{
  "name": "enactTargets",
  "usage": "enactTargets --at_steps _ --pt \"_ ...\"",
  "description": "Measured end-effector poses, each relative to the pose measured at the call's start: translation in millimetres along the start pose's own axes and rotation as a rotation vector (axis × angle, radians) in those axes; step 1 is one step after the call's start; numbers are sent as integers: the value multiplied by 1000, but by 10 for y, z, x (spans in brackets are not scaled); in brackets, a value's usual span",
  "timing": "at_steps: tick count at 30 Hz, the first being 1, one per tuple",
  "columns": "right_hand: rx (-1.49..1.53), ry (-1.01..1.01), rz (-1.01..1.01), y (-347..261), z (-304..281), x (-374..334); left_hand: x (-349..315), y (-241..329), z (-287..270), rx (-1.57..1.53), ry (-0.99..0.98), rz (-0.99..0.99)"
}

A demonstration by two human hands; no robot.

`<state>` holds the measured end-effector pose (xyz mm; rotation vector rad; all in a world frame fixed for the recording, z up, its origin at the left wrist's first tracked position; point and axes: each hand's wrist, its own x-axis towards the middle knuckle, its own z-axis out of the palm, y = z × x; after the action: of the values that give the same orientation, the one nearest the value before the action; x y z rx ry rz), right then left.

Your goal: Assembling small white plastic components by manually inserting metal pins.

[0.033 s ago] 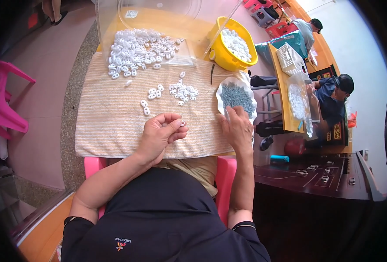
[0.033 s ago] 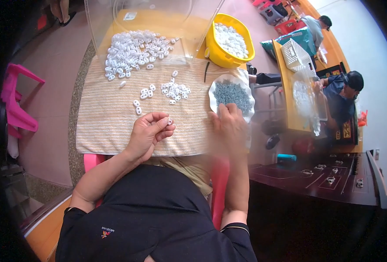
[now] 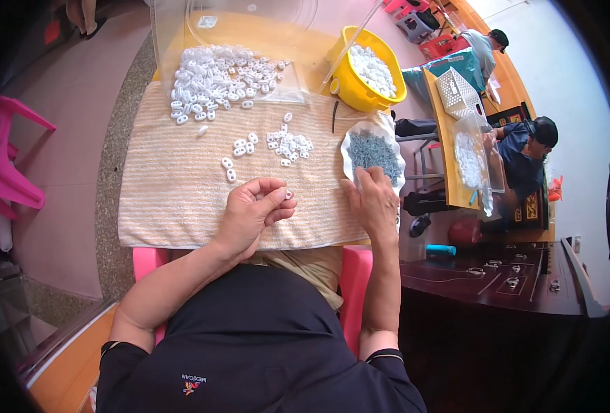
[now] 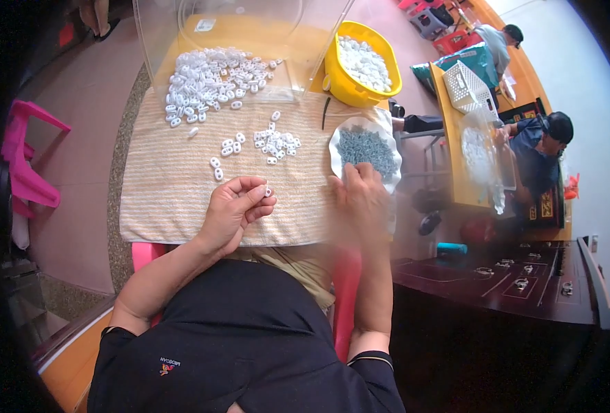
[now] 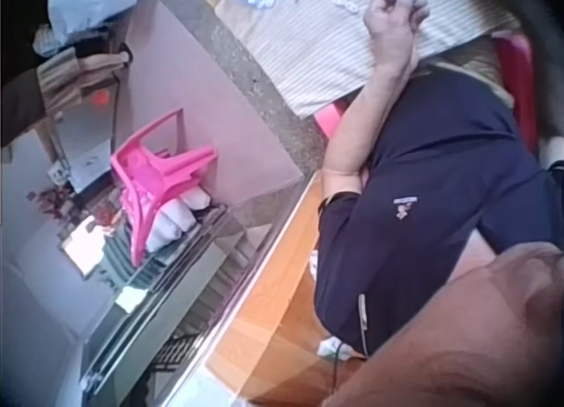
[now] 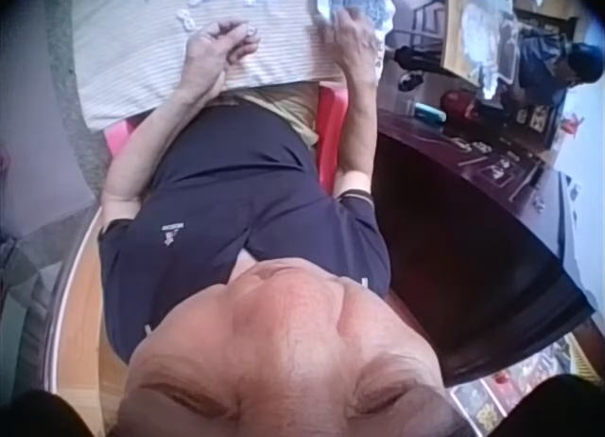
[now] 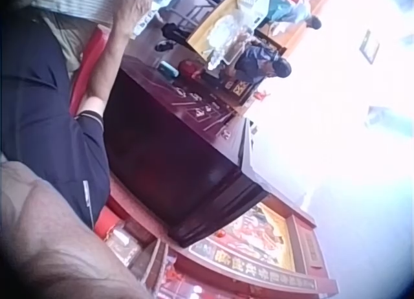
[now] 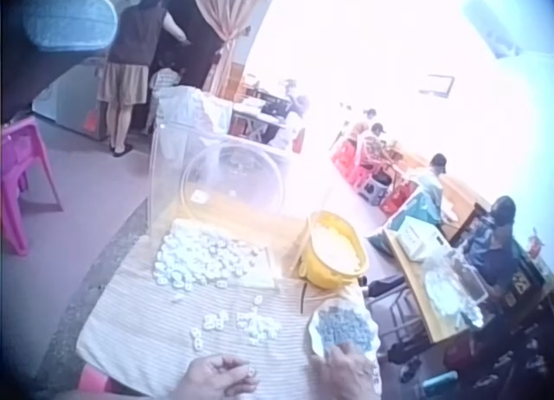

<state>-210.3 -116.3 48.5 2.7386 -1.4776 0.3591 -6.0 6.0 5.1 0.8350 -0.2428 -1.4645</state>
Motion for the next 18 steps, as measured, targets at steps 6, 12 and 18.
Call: enactTargets --at_steps 6,12,18 --pt "24 9 -28 7 55 -1 17 -19 -42 7 -37 -19" --pt "51 51 -47 22 74 43 11 -24 -40 10 -21 -37" --pt "27 43 -40 50 130 32 6 -31 -26 26 0 -45"
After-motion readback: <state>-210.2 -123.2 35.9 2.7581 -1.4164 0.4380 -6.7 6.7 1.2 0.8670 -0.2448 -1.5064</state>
